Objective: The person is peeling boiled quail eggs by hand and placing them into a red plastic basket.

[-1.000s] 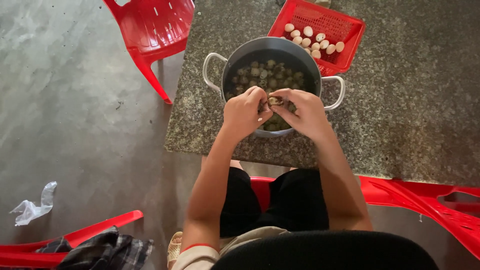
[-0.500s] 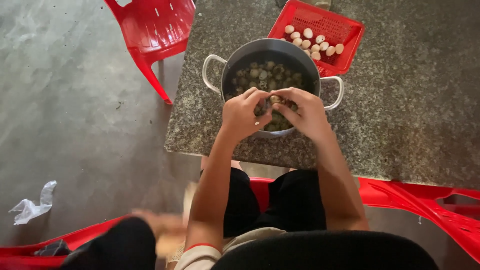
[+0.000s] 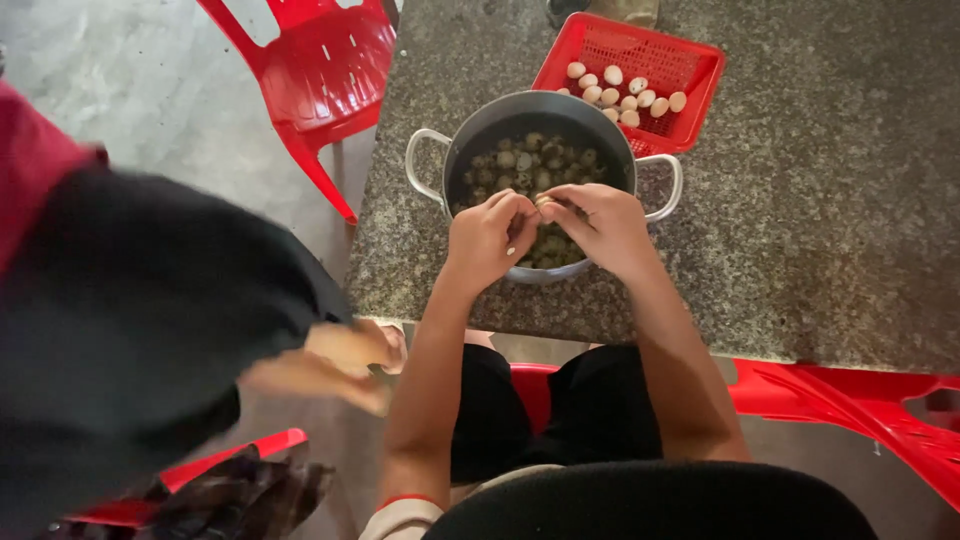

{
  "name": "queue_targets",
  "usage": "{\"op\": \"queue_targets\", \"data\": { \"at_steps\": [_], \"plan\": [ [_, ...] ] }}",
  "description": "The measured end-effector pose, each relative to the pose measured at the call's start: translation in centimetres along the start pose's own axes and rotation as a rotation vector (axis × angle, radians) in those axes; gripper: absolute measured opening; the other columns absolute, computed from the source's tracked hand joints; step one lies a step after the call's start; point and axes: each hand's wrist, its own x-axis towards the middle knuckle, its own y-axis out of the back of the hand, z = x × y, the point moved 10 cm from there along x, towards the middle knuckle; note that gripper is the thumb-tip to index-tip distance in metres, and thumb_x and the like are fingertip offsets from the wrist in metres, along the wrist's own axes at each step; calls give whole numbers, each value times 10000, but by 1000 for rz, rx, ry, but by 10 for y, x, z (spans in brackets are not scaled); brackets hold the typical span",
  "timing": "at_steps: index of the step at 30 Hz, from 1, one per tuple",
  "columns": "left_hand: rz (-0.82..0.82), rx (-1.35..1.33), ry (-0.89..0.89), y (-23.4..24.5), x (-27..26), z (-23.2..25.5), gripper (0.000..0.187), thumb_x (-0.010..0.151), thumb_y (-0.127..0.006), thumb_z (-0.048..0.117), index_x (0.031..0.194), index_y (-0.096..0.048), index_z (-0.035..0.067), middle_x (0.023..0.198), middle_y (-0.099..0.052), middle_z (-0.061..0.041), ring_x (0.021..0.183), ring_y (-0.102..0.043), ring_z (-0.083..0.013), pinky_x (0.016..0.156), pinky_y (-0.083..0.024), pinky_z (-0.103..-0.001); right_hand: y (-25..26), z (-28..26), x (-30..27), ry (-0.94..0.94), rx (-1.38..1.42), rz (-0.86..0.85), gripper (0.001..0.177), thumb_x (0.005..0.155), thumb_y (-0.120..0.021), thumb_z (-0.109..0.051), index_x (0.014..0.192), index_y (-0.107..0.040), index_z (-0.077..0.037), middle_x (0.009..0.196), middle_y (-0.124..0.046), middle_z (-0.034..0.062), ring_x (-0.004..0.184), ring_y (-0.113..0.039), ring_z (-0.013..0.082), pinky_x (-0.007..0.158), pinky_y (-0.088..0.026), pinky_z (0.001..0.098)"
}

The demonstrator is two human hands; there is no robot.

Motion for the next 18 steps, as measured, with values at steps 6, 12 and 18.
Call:
{"op": "queue_targets", "data": {
  "at_steps": [6, 12, 18],
  "plan": [
    [-25, 60, -52, 11, 7, 33, 302, 905, -832, 144, 1056, -570, 140, 843, -614, -57, 629, -696, -305, 601, -601, -412, -2, -16, 1, -11, -52, -95, 179, 1044, -687, -126, 1120, -772, 11, 830, -761, 174, 786, -743, 349, 684, -576, 409],
    [34, 73, -31, 13, 8, 32, 121, 990, -777, 78, 982, -656, 81, 777, -624, -44, 610, -676, -270, 550, -596, -370, 7, -19, 2, 11, 58, -31, 136, 1046, -665, -79, 1150, -749, -56, 801, -768, 118, 758, -743, 314, 651, -573, 392],
    [51, 100, -18, 6, 2, 20, 203, 1006, -763, 139, 867, -617, 151, 650, -576, 1, 511, -592, -212, 528, -555, -316, 0, -4, 0, 2, 69, -22, 109, 1052, -666, -90, 1049, -775, -79, 775, -780, 64, 685, -722, 251, 603, -554, 325]
  ]
}}
